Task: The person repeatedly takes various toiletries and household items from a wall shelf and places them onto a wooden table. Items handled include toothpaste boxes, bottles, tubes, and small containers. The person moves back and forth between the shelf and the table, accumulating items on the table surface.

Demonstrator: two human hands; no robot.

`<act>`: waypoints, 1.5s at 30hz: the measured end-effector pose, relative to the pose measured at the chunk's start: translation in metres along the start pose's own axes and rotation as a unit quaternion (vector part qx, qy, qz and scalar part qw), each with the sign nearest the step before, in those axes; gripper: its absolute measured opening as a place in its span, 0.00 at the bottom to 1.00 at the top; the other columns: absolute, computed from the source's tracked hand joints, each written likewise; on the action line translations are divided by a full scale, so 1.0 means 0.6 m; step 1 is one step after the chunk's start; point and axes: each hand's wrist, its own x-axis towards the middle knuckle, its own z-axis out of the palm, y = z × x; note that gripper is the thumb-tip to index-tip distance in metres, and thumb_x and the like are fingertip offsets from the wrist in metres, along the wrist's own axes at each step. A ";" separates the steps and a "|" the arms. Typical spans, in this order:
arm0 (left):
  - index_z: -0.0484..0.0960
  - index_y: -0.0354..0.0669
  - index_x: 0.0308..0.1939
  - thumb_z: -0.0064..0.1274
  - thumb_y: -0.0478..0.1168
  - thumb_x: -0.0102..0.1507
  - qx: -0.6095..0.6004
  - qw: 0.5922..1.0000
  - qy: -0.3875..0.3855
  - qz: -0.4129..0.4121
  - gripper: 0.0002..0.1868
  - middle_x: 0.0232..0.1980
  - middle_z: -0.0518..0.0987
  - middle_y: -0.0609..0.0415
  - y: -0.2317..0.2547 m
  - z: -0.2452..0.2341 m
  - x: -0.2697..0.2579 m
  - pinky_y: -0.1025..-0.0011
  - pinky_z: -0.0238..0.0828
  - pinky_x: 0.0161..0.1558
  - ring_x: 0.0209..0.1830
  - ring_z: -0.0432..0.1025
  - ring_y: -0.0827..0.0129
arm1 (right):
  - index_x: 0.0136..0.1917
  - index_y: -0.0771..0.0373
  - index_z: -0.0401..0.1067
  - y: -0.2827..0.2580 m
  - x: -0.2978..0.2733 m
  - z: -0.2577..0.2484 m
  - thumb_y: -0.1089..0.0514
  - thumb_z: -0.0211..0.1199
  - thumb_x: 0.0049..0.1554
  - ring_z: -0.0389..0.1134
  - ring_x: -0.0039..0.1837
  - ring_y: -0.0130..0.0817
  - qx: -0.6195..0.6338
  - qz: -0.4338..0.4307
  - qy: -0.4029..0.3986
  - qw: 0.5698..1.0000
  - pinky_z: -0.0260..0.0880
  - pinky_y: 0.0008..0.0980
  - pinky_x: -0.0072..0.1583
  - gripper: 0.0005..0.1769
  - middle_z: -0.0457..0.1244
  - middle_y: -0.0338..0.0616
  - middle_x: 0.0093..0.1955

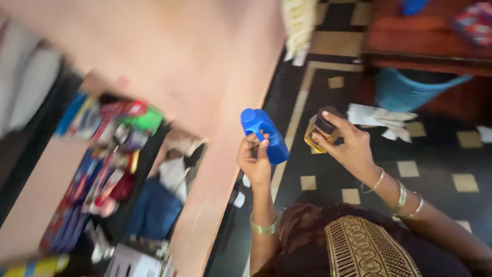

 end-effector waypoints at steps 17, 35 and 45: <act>0.79 0.33 0.45 0.56 0.20 0.60 -0.042 0.945 -0.301 -0.121 0.12 0.46 0.86 0.48 -0.316 0.679 0.019 0.72 0.78 0.53 0.46 0.81 0.70 | 0.68 0.60 0.71 0.392 0.082 -0.390 0.53 0.75 0.53 0.74 0.55 0.45 -0.221 0.160 0.195 0.942 0.74 0.36 0.54 0.32 0.69 0.54 0.59; 0.76 0.33 0.44 0.54 0.18 0.60 -0.022 0.913 -0.370 -0.169 0.12 0.45 0.83 0.51 -0.489 1.095 0.021 0.72 0.78 0.51 0.47 0.81 0.68 | 0.70 0.59 0.71 0.929 0.227 -0.664 0.54 0.75 0.54 0.70 0.57 0.52 -0.311 0.192 0.255 0.895 0.71 0.46 0.59 0.32 0.69 0.53 0.56; 0.77 0.34 0.41 0.55 0.18 0.61 0.027 0.962 -0.241 -0.124 0.11 0.43 0.84 0.50 -0.549 1.230 0.063 0.74 0.77 0.50 0.46 0.80 0.70 | 0.70 0.61 0.68 1.281 0.305 -0.754 0.54 0.76 0.55 0.67 0.63 0.57 -0.286 0.186 0.189 0.921 0.67 0.51 0.63 0.33 0.67 0.56 0.62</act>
